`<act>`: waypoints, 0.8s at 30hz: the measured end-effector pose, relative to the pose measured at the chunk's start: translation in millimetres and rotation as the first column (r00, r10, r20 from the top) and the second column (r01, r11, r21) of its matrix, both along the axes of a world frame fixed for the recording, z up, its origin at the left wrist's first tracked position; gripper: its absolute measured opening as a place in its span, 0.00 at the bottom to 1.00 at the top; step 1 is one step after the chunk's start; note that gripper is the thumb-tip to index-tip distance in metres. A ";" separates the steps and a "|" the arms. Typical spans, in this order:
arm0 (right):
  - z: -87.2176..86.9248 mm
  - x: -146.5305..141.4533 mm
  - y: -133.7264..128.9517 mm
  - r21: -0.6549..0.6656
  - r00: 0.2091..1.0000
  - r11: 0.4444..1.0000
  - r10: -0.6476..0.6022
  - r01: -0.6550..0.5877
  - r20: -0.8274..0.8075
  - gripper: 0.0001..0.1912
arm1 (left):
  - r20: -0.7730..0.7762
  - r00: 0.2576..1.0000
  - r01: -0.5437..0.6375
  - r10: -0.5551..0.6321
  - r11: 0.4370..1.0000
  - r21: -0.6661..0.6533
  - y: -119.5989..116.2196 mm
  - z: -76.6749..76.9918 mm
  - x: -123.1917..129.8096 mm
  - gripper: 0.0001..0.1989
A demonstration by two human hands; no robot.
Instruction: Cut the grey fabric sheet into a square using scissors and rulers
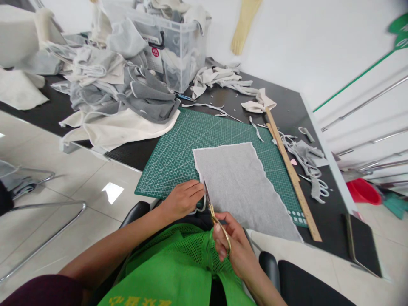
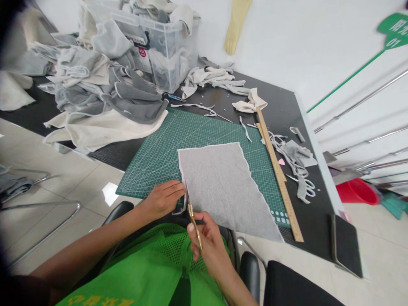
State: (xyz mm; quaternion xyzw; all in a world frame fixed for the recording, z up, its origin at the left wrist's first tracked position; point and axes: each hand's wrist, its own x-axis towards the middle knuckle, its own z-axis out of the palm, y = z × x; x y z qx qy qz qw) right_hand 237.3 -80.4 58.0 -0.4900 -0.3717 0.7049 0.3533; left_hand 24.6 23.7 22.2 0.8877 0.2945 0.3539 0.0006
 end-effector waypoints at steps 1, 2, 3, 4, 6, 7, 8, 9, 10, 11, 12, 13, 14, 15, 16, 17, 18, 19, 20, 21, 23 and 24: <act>-0.1 0.2 -0.2 0.002 1.000 1.000 0.003 -0.003 0.007 0.20 | 0.006 1.000 -0.001 0.001 1.000 0.007 0.1 0.0 0.1 0.13; 0.0 0.2 -0.3 0.006 1.000 1.000 0.007 -0.007 0.014 0.20 | 0.011 1.000 -0.002 0.002 1.000 0.013 0.1 0.1 0.1 0.13; 0.4 -0.1 -0.3 0.009 1.000 1.000 0.010 -0.011 0.023 0.20 | 0.015 1.000 -0.003 0.002 1.000 0.018 0.1 0.3 0.2 0.13; 0.9 -0.5 -0.3 0.011 1.000 1.000 0.012 -0.012 0.029 0.20 | 0.016 1.000 -0.003 0.003 1.000 0.017 0.1 0.5 0.2 0.13; 2.0 -1.1 -0.2 0.014 0.999 1.000 0.016 -0.016 0.035 0.20 | 0.016 1.000 -0.002 0.002 1.000 0.016 0.0 0.6 0.2 0.12; 2.5 -1.1 -0.3 0.014 0.999 1.000 0.017 -0.018 0.037 0.20 | 0.015 1.000 -0.001 0.000 1.000 0.014 0.0 0.5 0.2 0.12; 2.9 -1.0 -0.4 0.013 0.999 1.000 0.020 -0.021 0.040 0.21 | 0.014 1.000 0.002 -0.002 1.000 0.015 -0.1 0.3 0.1 0.12; 3.1 -0.6 -0.5 0.012 0.999 1.000 0.026 -0.027 0.044 0.21 | 0.013 1.000 0.005 -0.005 1.000 0.015 -0.1 0.0 -0.1 0.12; 3.2 0.0 -0.7 0.010 0.998 0.999 0.034 -0.035 0.051 0.21 | 0.011 1.000 0.007 -0.007 1.000 0.014 -0.1 -0.3 -0.2 0.12; 3.2 0.8 -0.9 0.009 0.997 0.999 0.042 -0.043 0.060 0.22 | 0.011 1.000 0.007 -0.007 1.000 0.014 -0.1 -0.5 -0.3 0.12; 3.2 1.6 -1.0 0.008 0.996 0.999 0.050 -0.051 0.071 0.22 | 0.008 1.000 0.006 -0.007 1.000 0.010 -0.2 -0.5 -0.3 0.13; 3.1 2.4 -1.2 0.008 0.995 0.998 0.058 -0.058 0.080 0.22 | 0.007 1.000 0.006 -0.006 1.000 0.008 -0.3 -0.3 -0.4 0.13; 3.0 3.0 -1.3 0.008 0.994 0.998 0.063 -0.064 0.089 0.23 | 0.007 1.000 0.004 -0.005 1.000 0.009 -0.4 0.0 -0.3 0.13; 2.9 3.5 -1.5 0.008 0.993 0.998 0.066 -0.067 0.094 0.23 | 0.008 1.000 0.004 -0.004 1.000 0.011 -0.5 0.3 -0.3 0.13; 2.6 3.8 -1.8 0.009 0.993 0.998 0.069 -0.070 0.096 0.23 | 0.009 1.000 0.004 -0.004 1.000 0.014 -0.5 0.7 -0.2 0.13; 2.2 3.9 -2.0 0.009 0.993 0.998 0.067 -0.068 0.093 0.23 | 0.012 1.000 0.004 -0.004 1.000 0.016 -0.6 1.0 -0.2 0.13; 1.6 3.8 -2.2 0.011 0.994 0.998 0.060 -0.062 0.087 0.22 | 0.015 1.000 0.005 -0.005 1.000 0.018 -0.5 1.1 -0.1 0.13; 0.9 3.5 -2.4 0.012 0.996 0.999 0.046 -0.047 0.076 0.22 | 0.019 1.000 0.005 -0.005 1.000 0.019 -0.5 1.1 -0.1 0.13; 0.2 3.0 -2.2 0.011 0.998 0.999 0.030 -0.031 0.062 0.22 | 0.020 1.000 0.005 -0.005 1.000 0.017 -0.4 0.9 -0.2 0.13; -0.5 2.2 -1.8 0.008 0.999 1.000 0.014 -0.015 0.043 0.21 | 0.021 1.000 0.006 -0.006 1.000 0.015 -0.3 0.6 -0.4 0.13; -1.5 0.3 0.4 -0.004 1.000 1.000 -0.007 0.007 0.008 0.21 | 0.018 1.000 0.008 -0.008 1.000 0.010 -0.2 -0.2 -0.8 0.13; -1.6 -0.8 2.1 -0.011 1.000 1.000 -0.012 0.012 -0.006 0.21 | 0.019 1.000 0.006 -0.007 1.000 0.009 -0.1 -0.4 -1.0 0.13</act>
